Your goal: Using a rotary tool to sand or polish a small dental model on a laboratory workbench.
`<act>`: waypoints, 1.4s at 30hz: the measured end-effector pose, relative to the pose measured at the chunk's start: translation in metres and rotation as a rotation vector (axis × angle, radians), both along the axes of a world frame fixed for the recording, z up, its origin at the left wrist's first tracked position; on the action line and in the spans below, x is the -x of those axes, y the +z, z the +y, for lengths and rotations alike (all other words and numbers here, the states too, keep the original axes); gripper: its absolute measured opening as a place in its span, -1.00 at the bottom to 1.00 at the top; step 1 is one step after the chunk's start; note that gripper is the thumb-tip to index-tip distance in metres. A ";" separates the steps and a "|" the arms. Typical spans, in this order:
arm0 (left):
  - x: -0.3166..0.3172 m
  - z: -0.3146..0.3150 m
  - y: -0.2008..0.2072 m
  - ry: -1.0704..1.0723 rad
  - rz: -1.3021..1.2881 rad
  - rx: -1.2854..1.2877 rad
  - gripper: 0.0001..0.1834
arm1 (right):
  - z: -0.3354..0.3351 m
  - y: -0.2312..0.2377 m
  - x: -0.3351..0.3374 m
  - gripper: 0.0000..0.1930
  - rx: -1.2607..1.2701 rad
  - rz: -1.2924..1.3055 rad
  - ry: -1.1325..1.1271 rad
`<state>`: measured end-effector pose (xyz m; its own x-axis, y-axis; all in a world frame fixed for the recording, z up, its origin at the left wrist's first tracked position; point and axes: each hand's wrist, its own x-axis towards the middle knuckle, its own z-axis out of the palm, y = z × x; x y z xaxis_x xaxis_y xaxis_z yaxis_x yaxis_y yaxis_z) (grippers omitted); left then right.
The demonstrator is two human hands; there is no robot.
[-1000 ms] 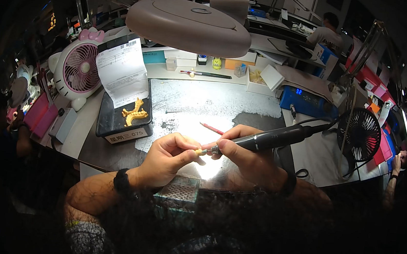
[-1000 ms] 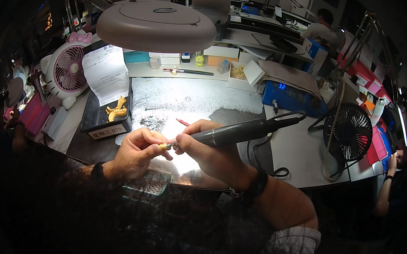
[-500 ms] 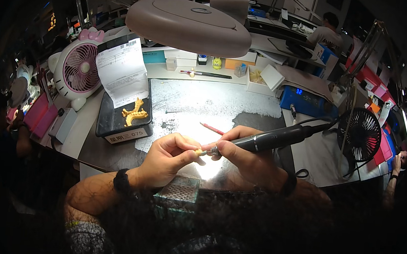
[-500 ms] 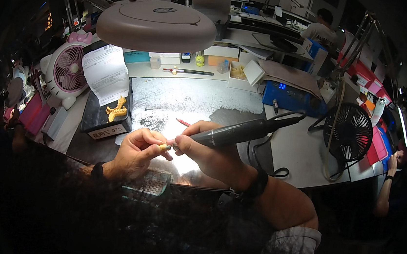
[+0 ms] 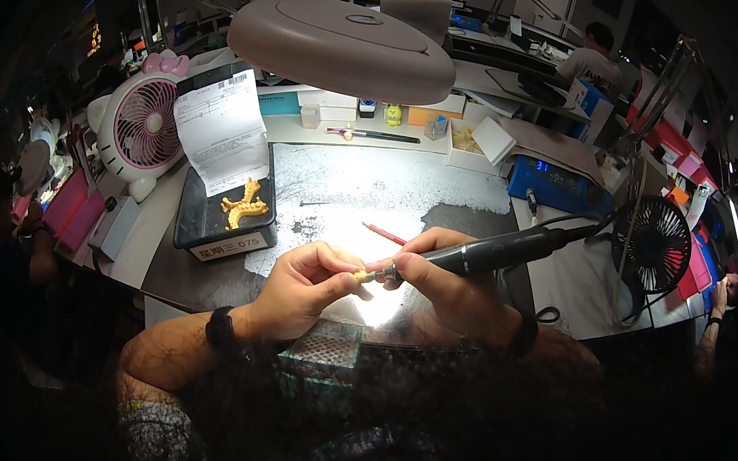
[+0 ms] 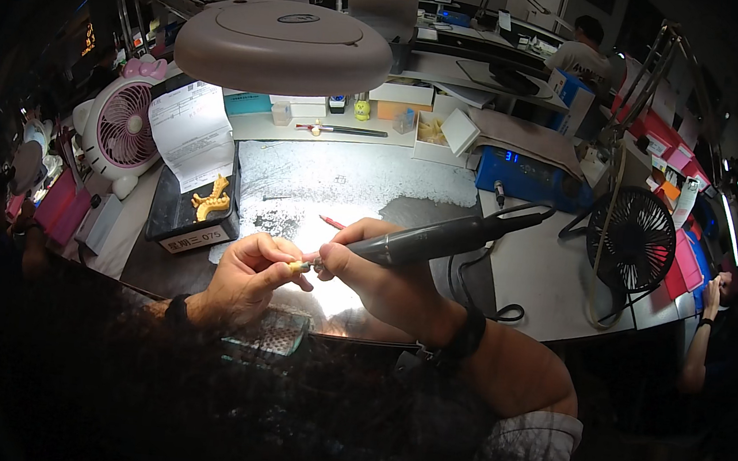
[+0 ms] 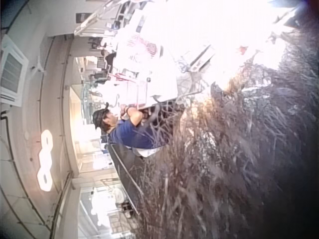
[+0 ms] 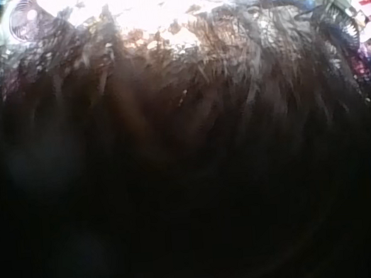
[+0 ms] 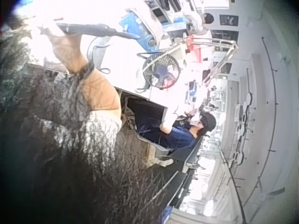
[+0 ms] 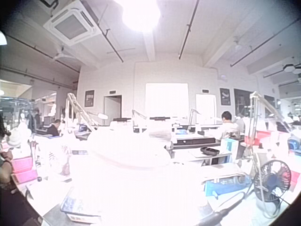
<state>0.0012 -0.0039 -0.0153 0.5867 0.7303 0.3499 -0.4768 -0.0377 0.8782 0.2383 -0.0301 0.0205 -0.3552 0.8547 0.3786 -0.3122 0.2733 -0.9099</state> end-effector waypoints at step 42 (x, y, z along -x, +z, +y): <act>-0.001 -0.002 0.001 0.031 0.018 0.001 -0.88 | 0.000 0.003 -0.002 -0.85 -0.004 -0.004 -0.027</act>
